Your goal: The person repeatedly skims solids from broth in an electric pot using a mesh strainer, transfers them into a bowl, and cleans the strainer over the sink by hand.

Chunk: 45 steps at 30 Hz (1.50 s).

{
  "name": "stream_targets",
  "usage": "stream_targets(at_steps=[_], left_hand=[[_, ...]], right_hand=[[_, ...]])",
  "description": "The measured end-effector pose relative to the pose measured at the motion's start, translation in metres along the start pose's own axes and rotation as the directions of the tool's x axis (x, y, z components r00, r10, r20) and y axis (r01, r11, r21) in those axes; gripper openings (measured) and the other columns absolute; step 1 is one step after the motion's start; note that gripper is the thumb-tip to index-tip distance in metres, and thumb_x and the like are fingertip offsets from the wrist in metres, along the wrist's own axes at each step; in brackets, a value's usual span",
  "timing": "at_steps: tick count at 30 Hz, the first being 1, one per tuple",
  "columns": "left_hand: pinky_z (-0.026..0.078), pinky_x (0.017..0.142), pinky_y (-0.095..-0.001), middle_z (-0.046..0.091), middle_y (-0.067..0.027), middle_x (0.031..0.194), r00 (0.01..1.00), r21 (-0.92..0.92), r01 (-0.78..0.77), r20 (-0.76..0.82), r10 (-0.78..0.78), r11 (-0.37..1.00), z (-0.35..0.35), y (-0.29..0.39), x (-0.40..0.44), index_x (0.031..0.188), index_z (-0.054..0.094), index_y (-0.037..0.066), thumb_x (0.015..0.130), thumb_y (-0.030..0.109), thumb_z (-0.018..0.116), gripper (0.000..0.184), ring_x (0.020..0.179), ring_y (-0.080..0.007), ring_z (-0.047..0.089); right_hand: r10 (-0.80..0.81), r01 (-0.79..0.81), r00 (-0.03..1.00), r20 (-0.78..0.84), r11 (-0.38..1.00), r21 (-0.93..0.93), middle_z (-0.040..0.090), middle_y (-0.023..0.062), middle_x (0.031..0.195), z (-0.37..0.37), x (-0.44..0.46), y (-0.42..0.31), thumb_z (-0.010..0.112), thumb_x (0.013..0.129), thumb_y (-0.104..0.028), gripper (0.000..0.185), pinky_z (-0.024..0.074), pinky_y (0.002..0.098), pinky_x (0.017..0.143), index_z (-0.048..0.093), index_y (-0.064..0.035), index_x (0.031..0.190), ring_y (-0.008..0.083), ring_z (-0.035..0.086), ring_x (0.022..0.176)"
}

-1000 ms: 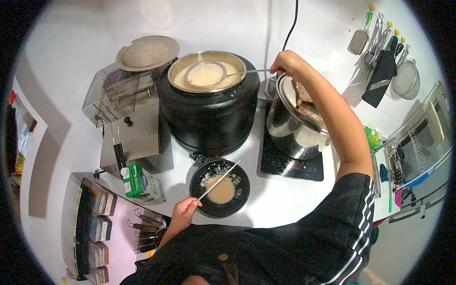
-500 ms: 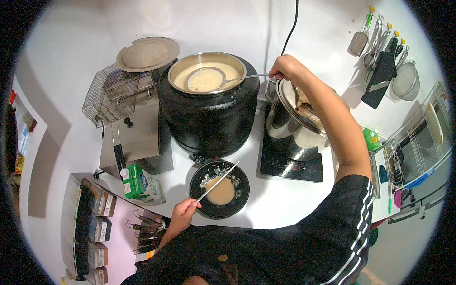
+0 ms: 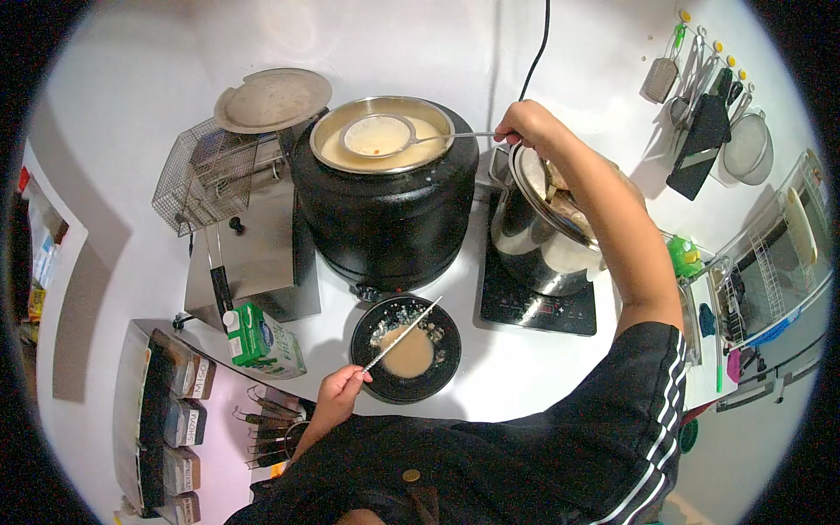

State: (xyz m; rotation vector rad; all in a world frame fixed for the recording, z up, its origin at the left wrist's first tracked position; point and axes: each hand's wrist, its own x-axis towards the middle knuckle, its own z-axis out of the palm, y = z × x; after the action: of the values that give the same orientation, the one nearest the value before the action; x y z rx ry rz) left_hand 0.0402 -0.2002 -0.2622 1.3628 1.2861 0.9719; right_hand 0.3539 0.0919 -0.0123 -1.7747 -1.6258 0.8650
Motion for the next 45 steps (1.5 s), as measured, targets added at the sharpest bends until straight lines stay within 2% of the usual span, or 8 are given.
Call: stream_targets(at_steps=[2,5,12,14,20,22,42,45], left_hand=[[0.035,0.051,-0.021,0.048,0.0014,0.059,1.0,-0.003,0.006,0.001,-0.006,1.0,0.0,0.001,0.0,0.082,0.057,0.001,0.087,0.014,0.047,0.017,0.055,-0.0046,0.042],[0.035,0.05,-0.0211,0.047,0.0015,0.059,1.0,0.007,0.004,-0.004,-0.004,1.0,0.0,0.004,0.0,0.082,0.057,0.002,0.087,0.015,0.047,0.017,0.055,-0.0045,0.041],[0.036,0.051,-0.0212,0.05,0.0007,0.059,1.0,0.003,0.001,-0.002,-0.001,1.0,0.0,-0.002,0.0,0.082,0.057,0.002,0.086,0.015,0.047,0.017,0.055,-0.0049,0.043],[0.036,0.051,-0.0212,0.051,0.0005,0.06,1.0,0.002,0.006,0.005,-0.006,1.0,0.0,-0.001,0.0,0.082,0.057,0.001,0.086,0.015,0.047,0.017,0.056,-0.005,0.044],[0.037,0.052,-0.0215,0.052,-0.0002,0.061,1.0,0.011,-0.018,0.001,0.018,1.0,0.001,0.002,0.0,0.083,0.058,0.001,0.086,0.014,0.047,0.017,0.056,-0.0054,0.045],[0.037,0.052,-0.0214,0.053,-0.0004,0.061,0.999,0.016,0.023,0.022,-0.023,1.0,0.0,0.002,0.0,0.083,0.058,0.001,0.086,0.014,0.048,0.017,0.056,-0.0055,0.045],[0.038,0.053,-0.0215,0.051,0.0004,0.061,1.0,0.034,0.014,0.02,-0.014,0.999,0.001,0.004,0.0,0.083,0.057,0.001,0.087,0.015,0.047,0.017,0.057,-0.0057,0.045],[0.038,0.052,-0.0215,0.051,0.0002,0.061,1.0,0.031,0.018,0.023,-0.018,0.999,0.001,0.002,-0.001,0.083,0.057,0.001,0.087,0.015,0.047,0.017,0.056,-0.0057,0.045]], right_hand=[[0.048,-0.049,0.999,0.021,0.998,0.027,0.045,0.0031,0.047,-0.001,-0.004,-0.004,0.055,0.069,-0.011,0.014,0.0194,0.0268,0.038,0.064,0.0004,0.067,0.0101,0.028,0.039],[0.015,-0.014,1.0,0.01,0.999,-0.04,0.044,0.0032,0.047,-0.001,-0.008,-0.008,0.053,0.07,-0.01,0.015,0.0197,0.0269,0.038,0.064,0.0004,0.067,0.0103,0.028,0.039],[0.049,-0.049,0.999,0.002,0.999,-0.005,0.045,0.0039,0.047,-0.001,0.001,0.0,0.052,0.07,-0.01,0.016,0.0203,0.027,0.038,0.064,0.0014,0.067,0.0106,0.028,0.039],[0.006,-0.006,1.0,0.003,0.999,0.035,0.045,0.0039,0.047,0.001,0.005,0.005,0.052,0.069,-0.009,0.016,0.0202,0.027,0.038,0.064,0.0012,0.067,0.0106,0.028,0.039],[0.044,-0.043,0.999,0.026,0.999,-0.021,0.045,0.004,0.047,-0.001,-0.012,-0.008,0.052,0.068,-0.008,0.015,0.0204,0.0266,0.038,0.064,0.0008,0.065,0.0107,0.029,0.04],[0.029,-0.029,0.999,0.021,0.999,-0.018,0.045,0.0038,0.047,-0.001,-0.007,-0.005,0.052,0.068,-0.008,0.015,0.0205,0.0265,0.038,0.064,0.0007,0.065,0.0107,0.029,0.04],[0.034,-0.034,0.999,0.038,0.999,-0.003,0.046,0.0043,0.047,-0.002,-0.011,-0.01,0.053,0.068,-0.007,0.014,0.02,0.0262,0.037,0.063,0.0021,0.065,0.0104,0.03,0.039],[-0.004,0.003,1.0,-0.03,1.0,-0.03,0.046,0.0045,0.047,-0.003,-0.01,-0.008,0.054,0.068,-0.007,0.013,0.0201,0.0263,0.038,0.063,0.0019,0.066,0.0106,0.03,0.039]])
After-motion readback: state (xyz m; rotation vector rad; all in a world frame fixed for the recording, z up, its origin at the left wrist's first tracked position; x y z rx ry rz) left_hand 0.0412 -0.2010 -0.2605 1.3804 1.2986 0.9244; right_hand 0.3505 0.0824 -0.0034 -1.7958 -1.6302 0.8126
